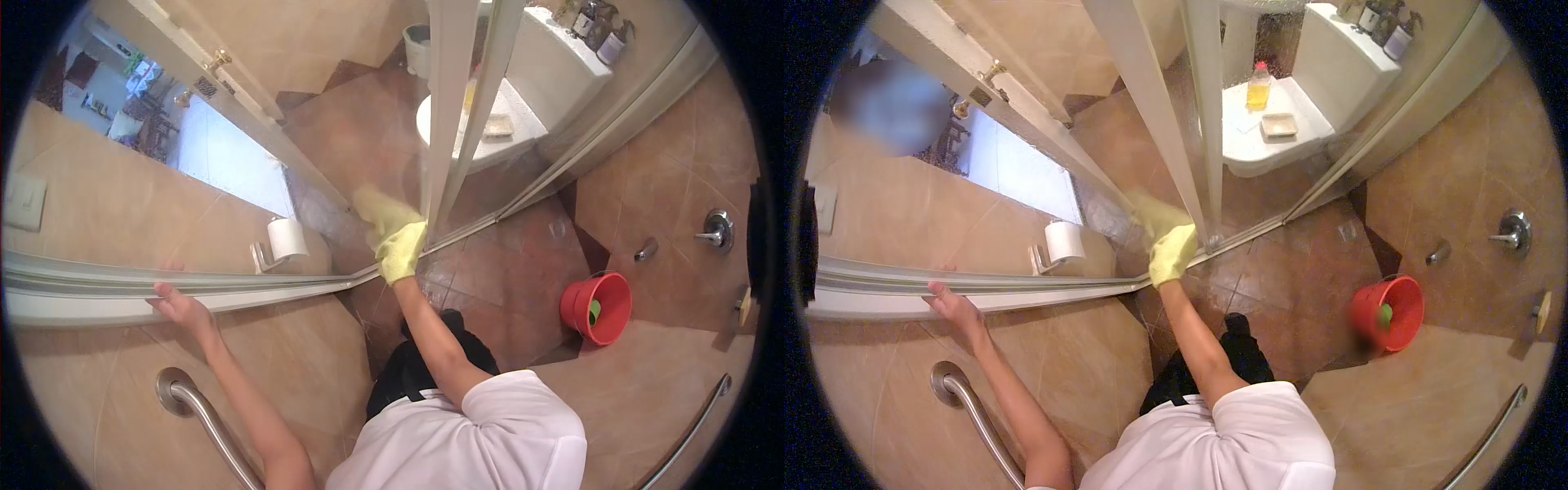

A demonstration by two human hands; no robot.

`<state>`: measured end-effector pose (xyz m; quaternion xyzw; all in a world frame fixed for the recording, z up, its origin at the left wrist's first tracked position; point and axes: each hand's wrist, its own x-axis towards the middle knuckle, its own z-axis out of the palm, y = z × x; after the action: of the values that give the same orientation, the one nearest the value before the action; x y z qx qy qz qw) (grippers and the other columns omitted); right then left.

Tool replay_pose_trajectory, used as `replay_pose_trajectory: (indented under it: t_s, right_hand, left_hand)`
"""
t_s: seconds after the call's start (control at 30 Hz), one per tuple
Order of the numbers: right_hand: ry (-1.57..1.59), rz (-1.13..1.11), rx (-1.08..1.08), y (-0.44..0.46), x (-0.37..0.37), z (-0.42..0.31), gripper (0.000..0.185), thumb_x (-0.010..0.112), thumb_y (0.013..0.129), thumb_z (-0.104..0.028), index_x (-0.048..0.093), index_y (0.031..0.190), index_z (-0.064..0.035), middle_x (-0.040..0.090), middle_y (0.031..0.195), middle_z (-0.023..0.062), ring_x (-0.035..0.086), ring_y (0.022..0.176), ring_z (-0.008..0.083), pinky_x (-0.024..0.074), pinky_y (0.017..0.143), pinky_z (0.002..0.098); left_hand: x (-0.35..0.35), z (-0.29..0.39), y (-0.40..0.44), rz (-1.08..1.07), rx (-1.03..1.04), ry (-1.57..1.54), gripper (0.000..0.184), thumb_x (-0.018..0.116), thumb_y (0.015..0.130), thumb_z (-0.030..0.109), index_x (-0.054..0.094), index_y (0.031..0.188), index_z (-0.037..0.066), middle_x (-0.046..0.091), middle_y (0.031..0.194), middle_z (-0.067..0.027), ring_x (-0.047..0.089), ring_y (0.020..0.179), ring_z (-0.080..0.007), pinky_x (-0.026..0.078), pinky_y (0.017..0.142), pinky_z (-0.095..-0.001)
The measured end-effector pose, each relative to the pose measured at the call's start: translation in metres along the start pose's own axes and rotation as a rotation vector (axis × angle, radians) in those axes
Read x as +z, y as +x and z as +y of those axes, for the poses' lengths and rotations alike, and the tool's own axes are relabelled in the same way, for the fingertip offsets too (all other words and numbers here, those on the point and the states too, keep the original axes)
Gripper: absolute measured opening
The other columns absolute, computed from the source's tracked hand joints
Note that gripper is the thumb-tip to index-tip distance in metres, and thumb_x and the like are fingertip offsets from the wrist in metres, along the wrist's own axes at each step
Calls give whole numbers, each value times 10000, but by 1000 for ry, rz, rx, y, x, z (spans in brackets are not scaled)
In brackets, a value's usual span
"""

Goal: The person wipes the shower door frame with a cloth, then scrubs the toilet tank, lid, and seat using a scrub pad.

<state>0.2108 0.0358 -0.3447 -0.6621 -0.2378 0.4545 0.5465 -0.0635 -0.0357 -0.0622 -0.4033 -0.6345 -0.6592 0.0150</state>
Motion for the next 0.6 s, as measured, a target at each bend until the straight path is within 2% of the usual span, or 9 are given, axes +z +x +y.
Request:
replay_pose_trajectory:
  t_s: [0.13,0.23,0.3,0.37,0.4,0.5,0.6]
  right_hand:
    - [-150,-93,-162,-49,30,0,324,513,858,-269,586,1119,-91,603,1123,101,571,1054,226,455,879,359]
    - [-283,-382,-404,-95,41,-26,324,515,853,-275,593,1111,-94,607,1118,102,575,1049,227,456,874,361]
    - [-255,-638,-536,-79,34,-50,324,517,850,-279,597,1105,-96,610,1114,102,578,1046,228,457,870,363]
    - [-71,-871,-415,-32,12,-65,324,518,847,-283,602,1099,-98,613,1110,102,580,1042,229,458,867,364]
    - [-19,-894,-345,-14,-7,-69,324,519,845,-285,604,1097,-99,614,1108,103,582,1041,229,459,865,365]
    - [42,-725,-234,19,-90,-76,324,522,840,-290,610,1088,-103,618,1103,103,585,1036,231,460,860,367]
    - [-17,-377,-325,55,-124,-82,324,524,835,-296,617,1080,-106,622,1097,104,589,1031,232,461,855,369]
  left_hand:
    - [3,5,-1,28,-29,-34,638,370,963,507,280,1301,-27,536,1122,-186,538,1008,-262,431,896,-399]
    - [9,15,-7,72,-78,-72,638,369,963,509,285,1303,-24,535,1097,-174,531,995,-251,430,892,-404]
    - [0,11,-5,15,-85,-34,611,379,970,476,266,1328,-5,519,1123,-182,534,1013,-261,437,896,-410]
    - [-3,8,-4,-44,-80,-1,589,388,977,444,248,1354,14,504,1149,-190,536,1032,-270,444,899,-415]
    - [-1,5,-4,-23,-49,-32,562,382,978,445,273,1324,15,516,1123,-176,539,1010,-259,448,887,-406]
    - [4,3,-2,-13,-27,-78,511,373,981,444,316,1262,21,538,1065,-151,544,969,-238,454,869,-391]
    - [-5,-10,-1,-32,-29,-60,473,359,985,444,345,1217,32,552,1018,-139,547,939,-227,457,857,-381]
